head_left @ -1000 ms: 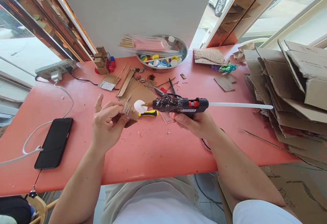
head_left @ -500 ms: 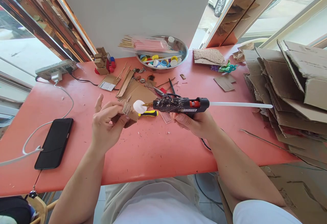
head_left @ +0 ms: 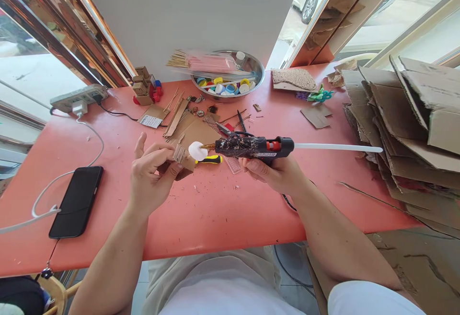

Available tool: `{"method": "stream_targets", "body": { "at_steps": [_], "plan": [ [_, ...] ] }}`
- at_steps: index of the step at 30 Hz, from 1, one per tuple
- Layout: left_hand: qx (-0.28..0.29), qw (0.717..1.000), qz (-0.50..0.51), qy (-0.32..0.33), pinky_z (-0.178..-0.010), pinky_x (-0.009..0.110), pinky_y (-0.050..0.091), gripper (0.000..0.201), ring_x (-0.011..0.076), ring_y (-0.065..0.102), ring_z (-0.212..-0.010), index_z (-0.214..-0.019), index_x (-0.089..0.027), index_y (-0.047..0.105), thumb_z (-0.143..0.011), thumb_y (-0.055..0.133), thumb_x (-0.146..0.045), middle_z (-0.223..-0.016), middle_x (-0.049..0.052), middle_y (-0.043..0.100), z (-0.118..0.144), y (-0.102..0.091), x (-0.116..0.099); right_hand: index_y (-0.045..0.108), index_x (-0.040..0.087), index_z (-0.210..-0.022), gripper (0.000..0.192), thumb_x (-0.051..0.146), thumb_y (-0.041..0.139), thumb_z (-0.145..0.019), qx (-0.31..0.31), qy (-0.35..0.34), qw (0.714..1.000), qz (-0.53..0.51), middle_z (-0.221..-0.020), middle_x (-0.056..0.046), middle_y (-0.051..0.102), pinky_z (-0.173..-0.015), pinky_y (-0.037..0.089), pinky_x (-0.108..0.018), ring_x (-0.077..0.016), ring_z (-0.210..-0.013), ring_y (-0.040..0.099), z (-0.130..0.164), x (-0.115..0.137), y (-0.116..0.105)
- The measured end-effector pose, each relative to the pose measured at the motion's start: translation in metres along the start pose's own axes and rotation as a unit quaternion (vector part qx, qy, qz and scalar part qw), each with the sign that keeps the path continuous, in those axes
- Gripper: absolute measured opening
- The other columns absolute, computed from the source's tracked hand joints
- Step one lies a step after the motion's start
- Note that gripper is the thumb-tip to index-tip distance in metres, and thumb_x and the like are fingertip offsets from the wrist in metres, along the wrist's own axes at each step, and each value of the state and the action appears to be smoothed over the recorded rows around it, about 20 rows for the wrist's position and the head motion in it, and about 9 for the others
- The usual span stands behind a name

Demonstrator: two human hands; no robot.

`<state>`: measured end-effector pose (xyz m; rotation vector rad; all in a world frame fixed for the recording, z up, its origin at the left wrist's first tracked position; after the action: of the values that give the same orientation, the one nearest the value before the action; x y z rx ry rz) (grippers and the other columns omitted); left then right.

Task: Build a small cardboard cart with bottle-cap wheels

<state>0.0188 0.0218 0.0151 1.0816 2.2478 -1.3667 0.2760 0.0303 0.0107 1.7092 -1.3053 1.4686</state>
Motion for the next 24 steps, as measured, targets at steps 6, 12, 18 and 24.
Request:
{"method": "stream_targets", "body": {
  "at_steps": [6, 12, 18, 24],
  "plan": [
    [-0.018, 1.0, 0.007, 0.003, -0.127, 0.065, 0.043, 0.029, 0.0144, 0.064, -0.059, -0.066, -0.026, 0.059, -0.093, 0.057, -0.036, -0.077, -0.003, 0.073, 0.0, -0.002, 0.0019, 0.056, 0.023, -0.07, 0.056, 0.072, 0.068, -0.095, -0.004, 0.004, 1.0, 0.012, -0.063, 0.002, 0.05, -0.051, 0.038, -0.029, -0.0136, -0.059, 0.047, -0.0006, 0.0023, 0.0005],
    [-0.021, 0.999, 0.017, 0.022, -0.132, 0.065, 0.034, 0.028, 0.0147, 0.068, -0.062, -0.066, -0.026, 0.057, -0.093, 0.058, -0.033, -0.079, -0.005, 0.074, 0.0017, 0.0029, 0.0053, 0.055, 0.023, -0.071, 0.058, 0.075, 0.066, -0.095, -0.005, -0.001, 1.0, 0.005, -0.06, 0.004, 0.048, -0.05, 0.037, -0.029, -0.0119, -0.055, 0.043, 0.0008, -0.0014, 0.0015],
    [0.0, 1.0, 0.027, 0.001, -0.131, 0.067, 0.036, 0.028, 0.0161, 0.068, -0.063, -0.066, -0.026, 0.059, -0.092, 0.059, -0.035, -0.079, -0.003, 0.075, -0.0005, -0.001, 0.0031, 0.055, 0.024, -0.07, 0.057, 0.073, 0.068, -0.095, -0.014, 0.003, 1.0, 0.015, -0.062, 0.002, 0.049, -0.051, 0.039, -0.029, -0.014, -0.059, 0.049, -0.0015, 0.0026, -0.0002],
    [0.008, 1.0, 0.009, -0.012, -0.127, 0.066, 0.041, 0.026, 0.0182, 0.072, -0.068, -0.064, -0.026, 0.059, -0.09, 0.06, -0.033, -0.074, -0.003, 0.072, -0.0027, -0.0013, 0.0069, 0.058, 0.022, -0.076, 0.056, 0.074, 0.068, -0.094, 0.011, 0.013, 0.999, -0.035, -0.064, 0.004, 0.05, -0.046, 0.036, -0.026, -0.0101, -0.052, 0.045, 0.0019, -0.0061, 0.0009]
  ]
}}
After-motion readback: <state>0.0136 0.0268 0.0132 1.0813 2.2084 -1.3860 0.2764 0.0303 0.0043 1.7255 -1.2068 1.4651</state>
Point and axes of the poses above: each hand's wrist, its own z-axis away from the middle knuckle, its own y-axis out of the palm, x = y × z, the point moved 3 cm from there along -z, towards the middle knuckle
